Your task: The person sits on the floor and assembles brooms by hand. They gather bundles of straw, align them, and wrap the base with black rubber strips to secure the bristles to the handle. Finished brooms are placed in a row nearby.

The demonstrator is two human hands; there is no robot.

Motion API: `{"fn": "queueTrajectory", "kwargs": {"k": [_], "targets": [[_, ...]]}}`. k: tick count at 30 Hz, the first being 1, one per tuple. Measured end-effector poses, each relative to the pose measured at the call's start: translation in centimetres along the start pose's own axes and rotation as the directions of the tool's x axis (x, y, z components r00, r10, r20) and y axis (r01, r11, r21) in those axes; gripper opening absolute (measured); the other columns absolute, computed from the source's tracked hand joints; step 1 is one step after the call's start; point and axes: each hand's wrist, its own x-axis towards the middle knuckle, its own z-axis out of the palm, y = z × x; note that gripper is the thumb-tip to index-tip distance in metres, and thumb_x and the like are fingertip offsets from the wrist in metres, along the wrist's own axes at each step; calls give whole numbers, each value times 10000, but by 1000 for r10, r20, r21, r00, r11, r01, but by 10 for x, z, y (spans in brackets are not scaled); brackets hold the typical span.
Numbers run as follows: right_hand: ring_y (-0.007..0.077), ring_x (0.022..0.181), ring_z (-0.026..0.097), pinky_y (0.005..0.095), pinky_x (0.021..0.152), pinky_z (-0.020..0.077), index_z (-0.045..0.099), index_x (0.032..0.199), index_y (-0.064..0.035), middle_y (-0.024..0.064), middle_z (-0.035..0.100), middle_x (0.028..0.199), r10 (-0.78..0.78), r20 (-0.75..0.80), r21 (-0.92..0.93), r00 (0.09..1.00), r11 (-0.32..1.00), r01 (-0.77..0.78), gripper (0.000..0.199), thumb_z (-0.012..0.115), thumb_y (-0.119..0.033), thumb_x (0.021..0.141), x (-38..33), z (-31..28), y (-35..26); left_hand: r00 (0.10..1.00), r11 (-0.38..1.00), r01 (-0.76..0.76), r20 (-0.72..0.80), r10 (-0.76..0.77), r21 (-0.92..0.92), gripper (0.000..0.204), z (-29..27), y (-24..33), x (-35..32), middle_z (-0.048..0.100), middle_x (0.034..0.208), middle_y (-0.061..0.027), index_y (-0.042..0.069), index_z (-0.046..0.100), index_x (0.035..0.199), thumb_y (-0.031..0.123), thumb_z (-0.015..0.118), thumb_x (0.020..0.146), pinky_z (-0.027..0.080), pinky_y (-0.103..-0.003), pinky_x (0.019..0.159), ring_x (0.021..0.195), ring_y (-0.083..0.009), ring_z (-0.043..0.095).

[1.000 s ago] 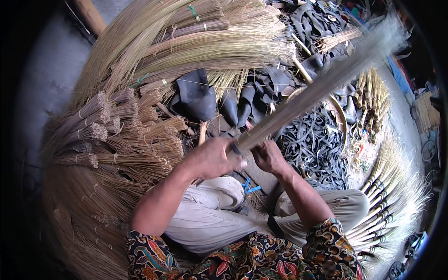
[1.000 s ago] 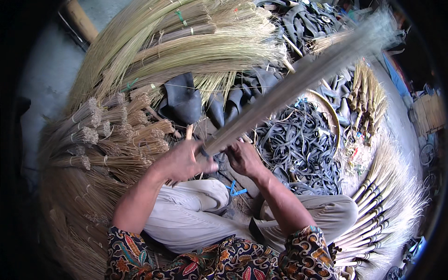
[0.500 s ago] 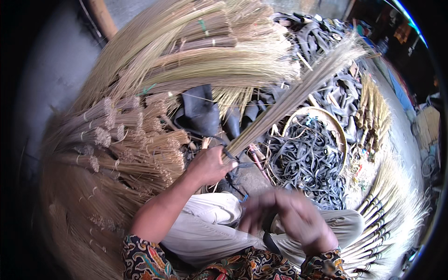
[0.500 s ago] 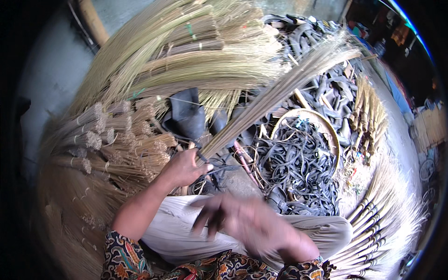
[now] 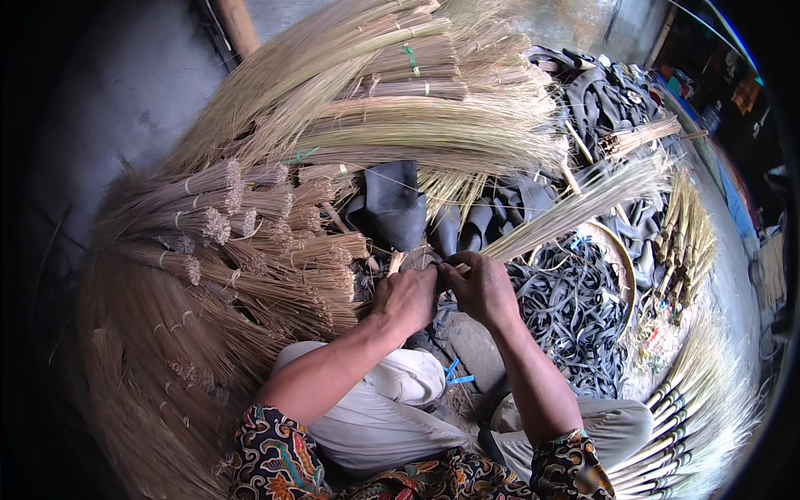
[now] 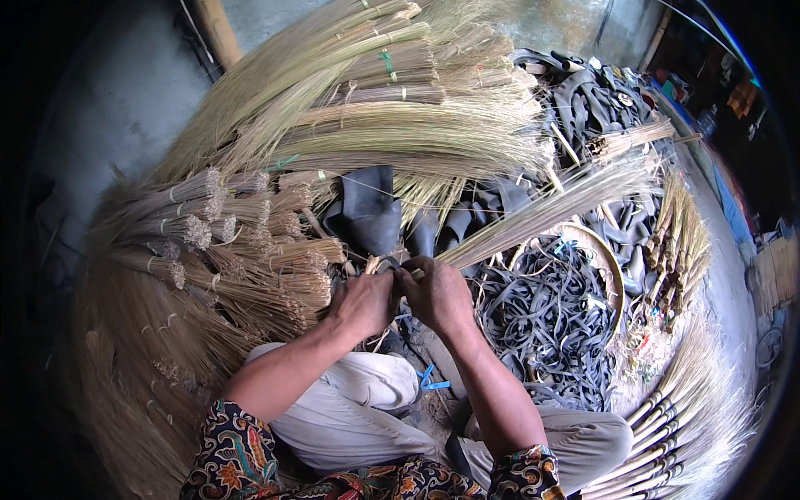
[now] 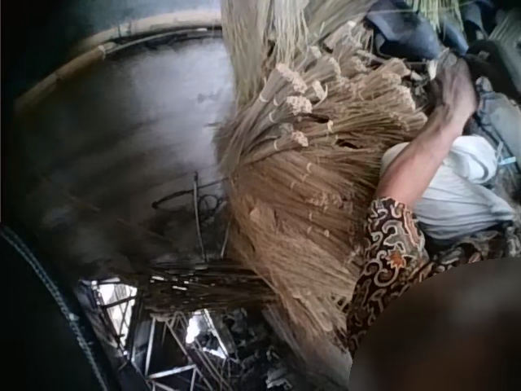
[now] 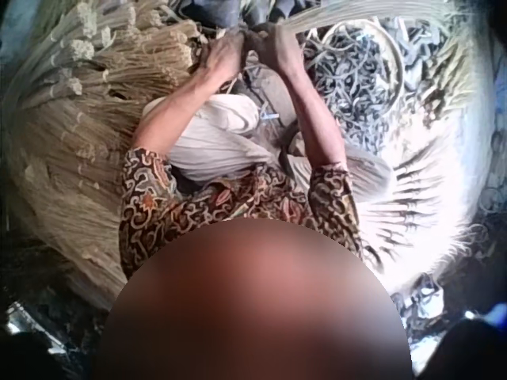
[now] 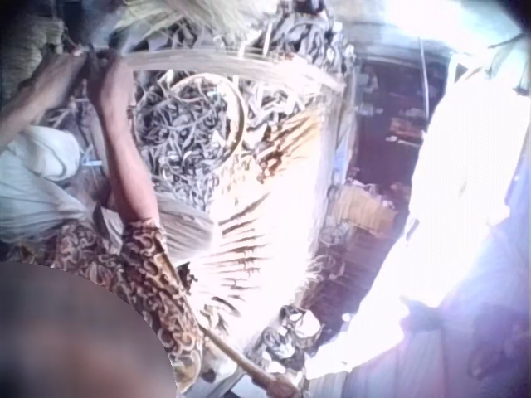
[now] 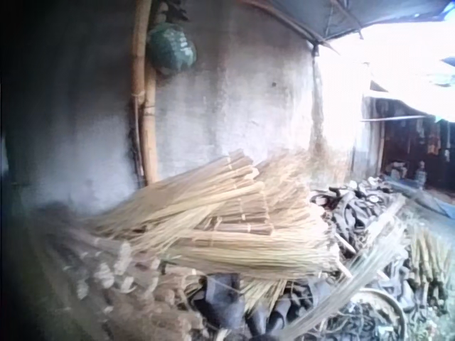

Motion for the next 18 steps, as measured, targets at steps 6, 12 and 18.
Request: {"fn": "queueTrajectory", "kwargs": {"k": [6,12,18], "targets": [[172,674,705,354,631,538,670,1106,-40,99,736,758,-31,113,396,993,918,-17,333,689,-355,999,6,9,12,1000,1000,16,27,-16,9,178,2,1,6,740,905,-214,85,699,1040,187,669,898,579,-519,750,891,-402,734],[63,675,525,261,606,431,634,1071,-10,-15,598,757,-46,-81,734,996,673,91,297,533,-287,1106,-34,25,0,999,999,31,18,-31,19,318,-3,-3,16,732,904,-221,82,593,1221,146,647,914,563,-539,758,902,-415,724],[219,654,600,408,633,476,592,1061,-30,106,607,741,-40,8,344,999,938,35,256,516,-272,1103,-55,23,11,999,997,38,-23,-36,65,192,-2,-2,20,736,911,-265,36,574,1106,82,612,923,585,-555,772,899,-457,735]]}}
